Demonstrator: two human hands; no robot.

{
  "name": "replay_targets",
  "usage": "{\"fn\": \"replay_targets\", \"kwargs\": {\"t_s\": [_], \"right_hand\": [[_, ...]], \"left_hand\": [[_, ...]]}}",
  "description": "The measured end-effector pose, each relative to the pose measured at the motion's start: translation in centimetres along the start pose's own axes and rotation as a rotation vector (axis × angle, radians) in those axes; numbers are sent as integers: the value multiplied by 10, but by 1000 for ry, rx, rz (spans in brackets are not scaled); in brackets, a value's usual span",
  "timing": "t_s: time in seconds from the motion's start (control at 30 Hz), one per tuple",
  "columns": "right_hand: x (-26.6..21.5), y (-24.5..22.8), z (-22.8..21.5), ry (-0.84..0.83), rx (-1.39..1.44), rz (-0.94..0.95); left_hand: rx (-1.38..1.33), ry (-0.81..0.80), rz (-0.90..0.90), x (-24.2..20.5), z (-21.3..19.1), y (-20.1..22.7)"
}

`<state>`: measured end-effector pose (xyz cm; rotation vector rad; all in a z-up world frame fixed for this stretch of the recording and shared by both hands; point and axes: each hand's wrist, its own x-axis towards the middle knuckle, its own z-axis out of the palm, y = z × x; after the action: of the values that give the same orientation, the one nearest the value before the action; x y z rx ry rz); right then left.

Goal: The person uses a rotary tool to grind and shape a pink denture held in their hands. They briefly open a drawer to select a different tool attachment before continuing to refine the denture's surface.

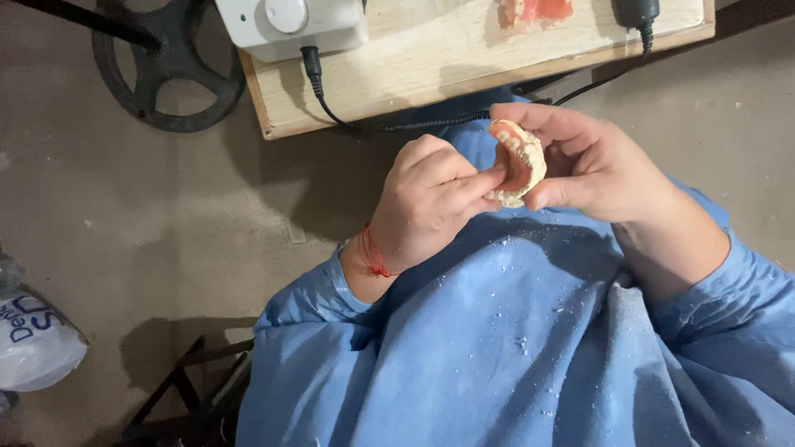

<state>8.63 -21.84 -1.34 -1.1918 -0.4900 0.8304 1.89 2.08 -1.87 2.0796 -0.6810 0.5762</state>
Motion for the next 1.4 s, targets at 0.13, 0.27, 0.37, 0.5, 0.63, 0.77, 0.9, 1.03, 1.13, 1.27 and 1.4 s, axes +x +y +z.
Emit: {"fn": "replay_targets", "kwargs": {"t_s": [0.13, 0.27, 0.37, 0.5, 0.63, 0.77, 0.9, 1.03, 1.13, 1.27, 1.4], "right_hand": [[-3, -5, -2, -6, -43, 2], [-2, -8, -3, -27, -87, 10], [-5, -6, -3, -31, -84, 7], [9, -4, 1, 55, -378, -192], [49, 5, 7, 257, -455, -183], [90, 21, 2, 449, -1221, -320], [113, 26, 3, 524, -1445, -429], [88, -20, -23, 521, -1272, -430], [78, -9, -88, 815, -1715, -464], [87, 18, -133, 811, -1899, -91], [78, -1, -114, 781, -1536, -76]], "left_hand": [[143, -30, -2, 4, 2, 10], [-6, 16, -36, 6, -2, 14], [-33, 32, -24, 11, -6, 19], [69, 37, -56, 12, -16, 14], [215, -35, -180, 14, -40, -15], [758, -160, 75, 30, -73, -67], [993, -353, 356, 39, -83, -116], [1001, -328, 402, 47, -68, -145], [1124, -444, 369, 46, -60, -154], [1189, -621, 236, 52, -48, -159], [1091, -929, -36, 72, -46, -140]]}}
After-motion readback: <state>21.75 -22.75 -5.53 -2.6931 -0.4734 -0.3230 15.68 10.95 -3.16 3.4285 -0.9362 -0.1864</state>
